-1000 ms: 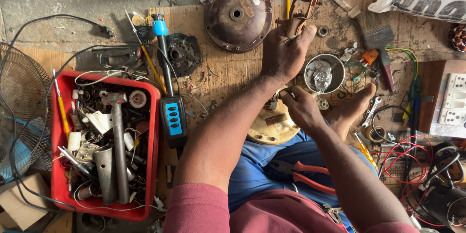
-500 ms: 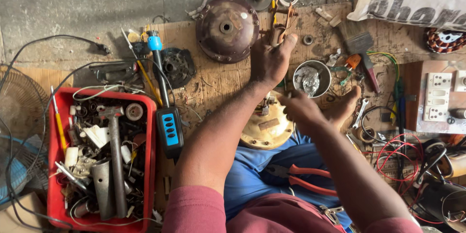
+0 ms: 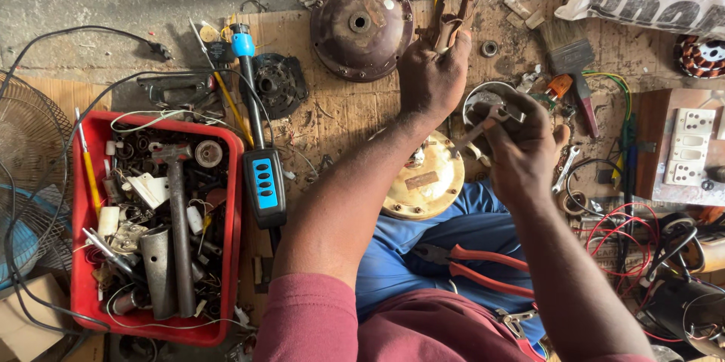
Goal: The person is repairing a ceiling fan motor by using pliers to manipulate wires and a screwdriver to adjust components on the fan housing and downrod.
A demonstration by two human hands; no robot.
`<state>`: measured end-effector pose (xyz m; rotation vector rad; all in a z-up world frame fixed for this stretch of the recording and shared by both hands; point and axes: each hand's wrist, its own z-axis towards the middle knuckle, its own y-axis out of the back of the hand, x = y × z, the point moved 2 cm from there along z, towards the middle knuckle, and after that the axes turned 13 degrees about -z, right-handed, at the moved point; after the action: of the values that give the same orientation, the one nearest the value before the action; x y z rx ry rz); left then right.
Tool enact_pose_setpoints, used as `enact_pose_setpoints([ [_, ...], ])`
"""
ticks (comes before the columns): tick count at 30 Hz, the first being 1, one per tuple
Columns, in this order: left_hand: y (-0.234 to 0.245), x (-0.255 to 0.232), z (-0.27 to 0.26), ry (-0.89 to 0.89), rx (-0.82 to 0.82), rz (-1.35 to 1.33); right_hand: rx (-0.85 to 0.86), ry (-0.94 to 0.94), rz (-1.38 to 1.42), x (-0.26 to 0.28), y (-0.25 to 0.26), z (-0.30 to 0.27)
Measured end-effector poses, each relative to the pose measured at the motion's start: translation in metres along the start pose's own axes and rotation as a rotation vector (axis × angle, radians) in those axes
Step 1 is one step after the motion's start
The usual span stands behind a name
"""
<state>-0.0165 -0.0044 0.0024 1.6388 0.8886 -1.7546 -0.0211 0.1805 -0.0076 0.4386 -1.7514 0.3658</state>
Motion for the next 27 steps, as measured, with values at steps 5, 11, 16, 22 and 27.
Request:
enact_pose_setpoints([
  [5, -0.001, -0.002, -0.003, -0.044, -0.076, 0.078, -0.088, 0.112, -0.13, -0.021, -0.032, -0.003],
  [11, -0.002, -0.003, -0.006, 0.033, -0.044, 0.083, -0.109, 0.111, -0.175, -0.037, -0.04, -0.01],
  [16, -0.002, -0.003, -0.005, -0.06, -0.089, 0.124, -0.118, 0.184, -0.234, -0.034, -0.044, -0.024],
  [22, -0.003, 0.001, -0.005, -0.072, -0.087, 0.14, -0.135, 0.208, -0.309, -0.032, -0.042, -0.056],
  [27, -0.003, 0.003, -0.004, -0.045, -0.088, 0.138, -0.141, 0.332, -0.517, -0.024, -0.045, -0.071],
])
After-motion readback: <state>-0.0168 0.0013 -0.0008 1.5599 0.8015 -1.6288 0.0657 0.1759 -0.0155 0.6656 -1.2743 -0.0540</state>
